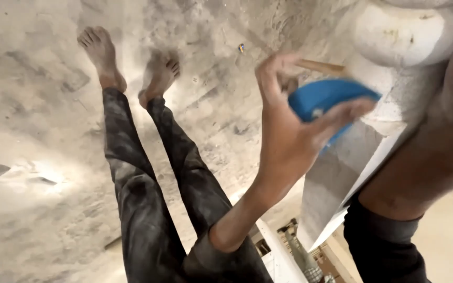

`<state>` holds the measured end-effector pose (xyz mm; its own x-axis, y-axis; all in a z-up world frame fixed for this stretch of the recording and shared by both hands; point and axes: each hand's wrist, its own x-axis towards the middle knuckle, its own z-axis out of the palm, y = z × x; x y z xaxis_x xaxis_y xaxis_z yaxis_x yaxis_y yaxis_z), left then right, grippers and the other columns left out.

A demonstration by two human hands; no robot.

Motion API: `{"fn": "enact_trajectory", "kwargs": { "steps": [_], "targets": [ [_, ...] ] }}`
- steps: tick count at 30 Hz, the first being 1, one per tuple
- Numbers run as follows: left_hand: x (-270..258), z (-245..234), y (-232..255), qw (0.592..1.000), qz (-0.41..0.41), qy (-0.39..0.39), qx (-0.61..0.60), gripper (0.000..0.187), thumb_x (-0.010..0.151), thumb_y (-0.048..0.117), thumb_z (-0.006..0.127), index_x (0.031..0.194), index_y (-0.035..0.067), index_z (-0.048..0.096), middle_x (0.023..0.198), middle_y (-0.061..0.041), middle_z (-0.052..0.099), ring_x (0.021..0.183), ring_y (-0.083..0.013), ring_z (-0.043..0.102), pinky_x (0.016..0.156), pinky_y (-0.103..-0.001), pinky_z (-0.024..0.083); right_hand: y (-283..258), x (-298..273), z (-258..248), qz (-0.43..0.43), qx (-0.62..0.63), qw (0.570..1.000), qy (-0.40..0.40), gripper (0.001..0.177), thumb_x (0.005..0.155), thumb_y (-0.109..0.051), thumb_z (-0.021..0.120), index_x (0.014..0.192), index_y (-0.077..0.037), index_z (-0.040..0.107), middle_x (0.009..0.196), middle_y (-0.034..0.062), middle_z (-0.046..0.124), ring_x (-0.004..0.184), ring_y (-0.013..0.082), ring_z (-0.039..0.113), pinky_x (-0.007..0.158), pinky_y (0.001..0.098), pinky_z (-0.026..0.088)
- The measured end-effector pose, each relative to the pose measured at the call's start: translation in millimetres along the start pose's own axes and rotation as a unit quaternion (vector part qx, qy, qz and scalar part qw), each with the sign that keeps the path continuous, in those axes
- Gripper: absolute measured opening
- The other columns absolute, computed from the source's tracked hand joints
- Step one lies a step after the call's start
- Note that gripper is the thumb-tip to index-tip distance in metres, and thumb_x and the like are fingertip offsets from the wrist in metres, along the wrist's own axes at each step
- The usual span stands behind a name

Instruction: The person sands the white-painted surface of a furniture piece using handheld sanding pads.

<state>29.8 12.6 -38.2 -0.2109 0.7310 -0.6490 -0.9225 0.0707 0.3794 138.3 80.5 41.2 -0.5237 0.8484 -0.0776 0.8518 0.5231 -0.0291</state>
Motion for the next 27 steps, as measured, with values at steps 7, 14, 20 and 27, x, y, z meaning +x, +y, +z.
{"fn": "enact_trajectory", "kwargs": {
  "steps": [7, 14, 20, 27],
  "targets": [
    [4.0, 6.8, 2.1, 0.993, 0.012, 0.002, 0.119, 0.091, 0.084, 0.055, 0.084, 0.141, 0.003, 0.036, 0.099, -0.008, 0.055, 0.089, -0.0162, 0.065, 0.069, -0.024, 0.06, -10.8, 19.3, 9.0, -0.05, -0.011, 0.998, 0.023, 0.034, 0.125, -0.004, 0.044, 0.158, 0.004, 0.043, 0.154, 0.018, 0.058, 0.14, 0.0219, 0.062, 0.118, 0.0293, 0.05],
    [6.5, -8.9, 2.1, 0.994, -0.034, -0.074, 0.072, 0.094, 0.08, 0.066, 0.078, 0.138, 0.008, 0.033, 0.117, -0.007, 0.061, 0.105, -0.0129, 0.068, 0.082, -0.02, 0.064, -15.3, 31.1, 23.3, -0.013, 0.163, 0.987, -0.006, 0.032, 0.125, -0.007, 0.045, 0.157, 0.002, 0.043, 0.151, 0.0162, 0.058, 0.136, 0.0219, 0.061, 0.117, 0.0308, 0.05],
    [14.9, -3.4, 5.1, 0.988, -0.047, -0.04, 0.143, 0.104, 0.075, 0.074, 0.078, 0.142, 0.006, 0.037, 0.121, -0.012, 0.054, 0.103, -0.022, 0.069, 0.073, -0.032, 0.064, -3.9, 37.9, 38.1, 0.021, 0.295, 0.955, -0.013, 0.031, 0.126, -0.009, 0.046, 0.156, 0.001, 0.044, 0.149, 0.0147, 0.057, 0.134, 0.0218, 0.06, 0.116, 0.032, 0.05],
    [13.8, -16.7, 14.4, 0.937, 0.028, -0.042, 0.345, 0.07, 0.08, 0.059, 0.079, 0.125, 0.008, 0.062, 0.127, -0.012, 0.059, 0.113, -0.0243, 0.072, 0.088, -0.031, 0.067, 3.0, 54.2, 40.6, 0.06, 0.454, 0.889, -0.011, 0.03, 0.127, -0.012, 0.047, 0.155, -0.001, 0.044, 0.146, 0.0129, 0.057, 0.13, 0.0218, 0.06, 0.115, 0.0335, 0.05]
  ]
}}
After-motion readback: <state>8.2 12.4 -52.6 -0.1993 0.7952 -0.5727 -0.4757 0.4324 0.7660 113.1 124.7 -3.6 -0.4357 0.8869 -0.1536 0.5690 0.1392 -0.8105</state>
